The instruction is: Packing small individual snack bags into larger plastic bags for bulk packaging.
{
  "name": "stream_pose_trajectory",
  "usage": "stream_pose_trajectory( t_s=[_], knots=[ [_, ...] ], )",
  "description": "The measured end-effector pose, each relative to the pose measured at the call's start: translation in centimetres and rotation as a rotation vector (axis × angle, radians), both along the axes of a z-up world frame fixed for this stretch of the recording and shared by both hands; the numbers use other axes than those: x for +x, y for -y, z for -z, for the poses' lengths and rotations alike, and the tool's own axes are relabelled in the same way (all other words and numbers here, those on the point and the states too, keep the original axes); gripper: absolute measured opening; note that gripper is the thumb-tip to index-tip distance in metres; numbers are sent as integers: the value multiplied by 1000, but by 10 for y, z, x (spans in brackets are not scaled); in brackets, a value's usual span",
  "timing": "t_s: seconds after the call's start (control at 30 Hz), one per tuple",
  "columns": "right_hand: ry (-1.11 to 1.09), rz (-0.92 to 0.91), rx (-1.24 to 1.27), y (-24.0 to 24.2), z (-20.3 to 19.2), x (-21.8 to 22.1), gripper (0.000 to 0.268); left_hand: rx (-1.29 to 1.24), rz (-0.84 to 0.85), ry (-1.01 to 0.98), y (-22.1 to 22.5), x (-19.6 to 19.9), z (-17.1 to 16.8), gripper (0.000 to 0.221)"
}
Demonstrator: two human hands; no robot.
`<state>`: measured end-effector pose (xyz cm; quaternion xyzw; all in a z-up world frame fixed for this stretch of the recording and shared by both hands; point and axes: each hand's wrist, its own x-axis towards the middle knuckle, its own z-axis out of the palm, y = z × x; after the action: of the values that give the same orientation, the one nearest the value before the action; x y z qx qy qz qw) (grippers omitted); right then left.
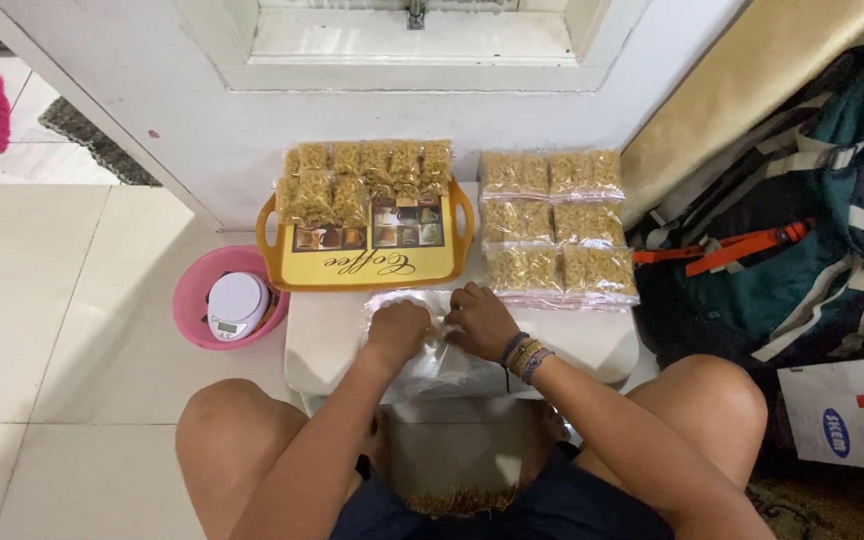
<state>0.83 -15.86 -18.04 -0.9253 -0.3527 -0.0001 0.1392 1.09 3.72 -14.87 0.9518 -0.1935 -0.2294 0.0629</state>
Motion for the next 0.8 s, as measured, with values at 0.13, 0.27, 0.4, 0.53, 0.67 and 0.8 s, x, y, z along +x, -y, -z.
stream_pose_trajectory(
  t_s=[0.13, 0.27, 0.4, 0.53, 0.67, 0.8],
  knots=[
    [50, 7, 36, 0, 15, 5, 19, 11, -20, 37, -18, 9, 21, 20],
    [112, 28, 90, 4, 11, 10, 9, 24, -91, -11, -36, 13, 14, 22],
    [-16, 123, 268, 8, -30, 9, 5, 37, -114, -65, -40, 7, 0, 23],
    [-44, 242, 324, 12, -53, 12, 6, 38, -97, -81, -33, 5, 12, 24],
    [-117, 369, 602, 24, -55, 21, 12, -19, -115, -103, -21, -3, -35, 37],
    [-243, 503, 930, 35, -67, 29, 19, -307, -352, -203, -14, -3, -105, 94]
  ],
)
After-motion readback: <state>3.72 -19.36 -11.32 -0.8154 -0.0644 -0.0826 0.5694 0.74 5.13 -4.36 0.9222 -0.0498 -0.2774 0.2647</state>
